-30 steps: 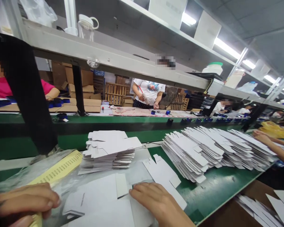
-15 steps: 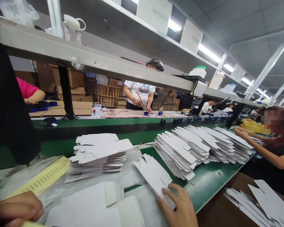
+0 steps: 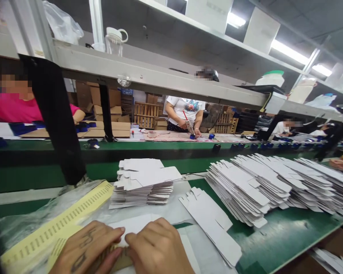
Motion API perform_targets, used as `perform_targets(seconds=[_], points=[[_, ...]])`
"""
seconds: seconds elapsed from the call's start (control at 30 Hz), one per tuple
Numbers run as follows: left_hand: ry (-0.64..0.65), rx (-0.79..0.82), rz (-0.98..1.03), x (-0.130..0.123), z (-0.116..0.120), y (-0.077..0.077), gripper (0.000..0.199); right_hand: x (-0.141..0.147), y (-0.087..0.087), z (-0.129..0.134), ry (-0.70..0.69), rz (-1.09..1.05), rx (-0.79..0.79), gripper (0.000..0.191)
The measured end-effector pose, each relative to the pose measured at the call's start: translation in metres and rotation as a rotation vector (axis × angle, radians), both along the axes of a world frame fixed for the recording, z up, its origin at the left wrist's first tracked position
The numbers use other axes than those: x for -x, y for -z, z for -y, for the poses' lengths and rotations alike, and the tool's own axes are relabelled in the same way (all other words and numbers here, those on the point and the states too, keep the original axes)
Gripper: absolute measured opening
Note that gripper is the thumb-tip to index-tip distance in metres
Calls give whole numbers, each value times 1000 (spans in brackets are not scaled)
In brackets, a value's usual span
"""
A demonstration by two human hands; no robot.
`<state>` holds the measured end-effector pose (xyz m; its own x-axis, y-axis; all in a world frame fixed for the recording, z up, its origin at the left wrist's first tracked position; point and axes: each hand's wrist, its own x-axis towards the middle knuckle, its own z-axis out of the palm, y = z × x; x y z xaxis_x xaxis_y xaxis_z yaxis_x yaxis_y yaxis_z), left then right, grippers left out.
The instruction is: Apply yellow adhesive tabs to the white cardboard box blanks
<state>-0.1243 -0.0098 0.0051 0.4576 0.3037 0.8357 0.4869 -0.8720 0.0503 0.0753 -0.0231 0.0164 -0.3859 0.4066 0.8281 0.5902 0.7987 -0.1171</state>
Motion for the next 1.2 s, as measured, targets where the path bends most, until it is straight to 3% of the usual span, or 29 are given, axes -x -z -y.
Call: perform_targets(seconds=[0.1, 0.23, 0.33, 0.47, 0.53, 0.67, 0.8, 1.03, 1.2], points=[[44, 133, -54, 6, -3, -2, 19, -2, 13, -5, -48, -21, 84, 19], [87, 201, -53, 9, -4, 5, 21, -5, 6, -3, -44, 31, 91, 19], [81, 185, -23, 9, -3, 8, 19, 2, -3, 1, 11, 71, -15, 19], [41, 221, -27, 11, 1, 4, 18, 11, -6, 3, 105, 71, -296, 25], [33, 205, -15, 12, 3, 1, 19, 11, -6, 3, 50, 102, -238, 23], [-3, 156, 70, 9, 6, -3, 16, 2, -11, 1, -91, 82, 56, 10], [-36, 126, 116, 5, 4, -3, 18, 0, -11, 2, -118, 77, 80, 9], [-45, 150, 109, 8, 4, -3, 15, 15, 8, 0, 95, 6, -336, 21], [28, 250, 25, 15, 5, -2, 21, 22, 22, -1, 158, 39, -419, 23]])
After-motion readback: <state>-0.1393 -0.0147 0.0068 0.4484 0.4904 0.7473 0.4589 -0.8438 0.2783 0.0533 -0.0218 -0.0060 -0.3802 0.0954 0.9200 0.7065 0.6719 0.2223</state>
